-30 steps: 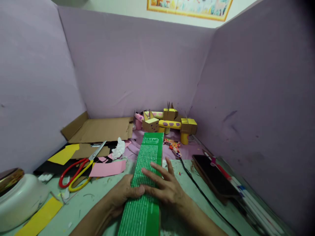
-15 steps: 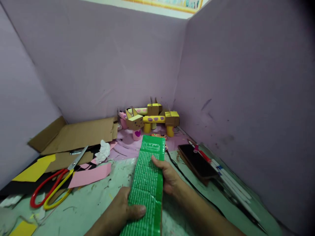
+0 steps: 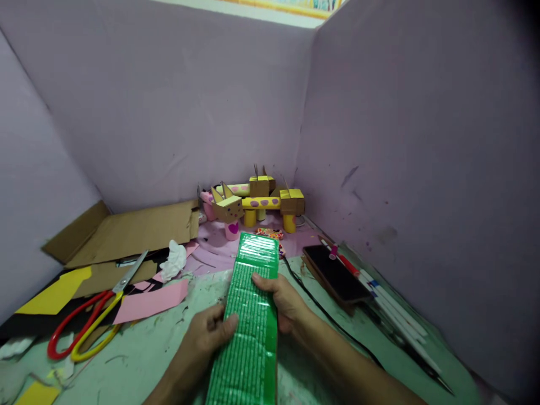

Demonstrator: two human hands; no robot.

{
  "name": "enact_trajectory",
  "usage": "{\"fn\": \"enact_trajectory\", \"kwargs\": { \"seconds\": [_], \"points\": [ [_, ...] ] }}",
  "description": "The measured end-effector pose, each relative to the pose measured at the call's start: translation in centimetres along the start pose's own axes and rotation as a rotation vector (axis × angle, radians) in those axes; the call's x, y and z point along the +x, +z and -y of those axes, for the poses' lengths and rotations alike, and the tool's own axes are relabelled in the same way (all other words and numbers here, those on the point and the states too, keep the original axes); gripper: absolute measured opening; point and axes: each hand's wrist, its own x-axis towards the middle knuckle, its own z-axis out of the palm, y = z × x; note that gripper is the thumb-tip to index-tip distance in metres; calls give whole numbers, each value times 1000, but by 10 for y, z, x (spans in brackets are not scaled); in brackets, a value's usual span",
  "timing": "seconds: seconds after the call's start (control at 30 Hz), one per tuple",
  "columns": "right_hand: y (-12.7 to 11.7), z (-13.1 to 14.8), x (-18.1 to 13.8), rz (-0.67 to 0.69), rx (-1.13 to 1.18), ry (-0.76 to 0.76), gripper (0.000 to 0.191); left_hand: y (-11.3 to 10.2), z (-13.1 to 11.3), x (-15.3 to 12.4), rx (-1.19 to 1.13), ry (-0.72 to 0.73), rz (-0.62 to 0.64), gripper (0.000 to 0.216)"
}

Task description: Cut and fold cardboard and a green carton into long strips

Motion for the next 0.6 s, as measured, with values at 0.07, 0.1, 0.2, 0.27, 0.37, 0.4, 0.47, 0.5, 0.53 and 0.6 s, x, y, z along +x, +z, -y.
{"fn": "enact_trajectory", "kwargs": {
  "seconds": [0.07, 0.1, 0.2, 0.27, 0.37, 0.4, 0.47, 0.5, 0.53, 0.6],
  "points": [
    [6, -2, -7, 18, -40, -29, 28, -8, -10, 12, 213, 97, -206, 45],
    [9, -4, -9, 27, -64, -44, 30, -12, -17, 20, 286, 120, -269, 46],
    [16, -11, -14, 36, -173, -104, 31, -18, -44, 44, 450, 161, -395, 45],
    [17, -15, -14, 22, -278, -167, 26, -15, -60, 59, 548, 192, -465, 42],
    [16, -15, -13, -13, -399, -244, 17, -4, -71, 73, 653, 204, -526, 39],
    [16, -14, -13, -26, -422, -259, 15, 0, -72, 76, 677, 202, -538, 39],
    [16, -12, -14, -53, -462, -283, 11, 4, -69, 81, 704, 206, -552, 40],
    [16, -11, -15, -67, -486, -294, 10, 4, -66, 83, 704, 210, -549, 42],
    [16, -10, -16, -77, -511, -301, 10, 4, -63, 85, 693, 212, -540, 45],
    [16, -10, -18, -67, -524, -304, 12, 1, -58, 89, 637, 208, -518, 51]
  ]
}}
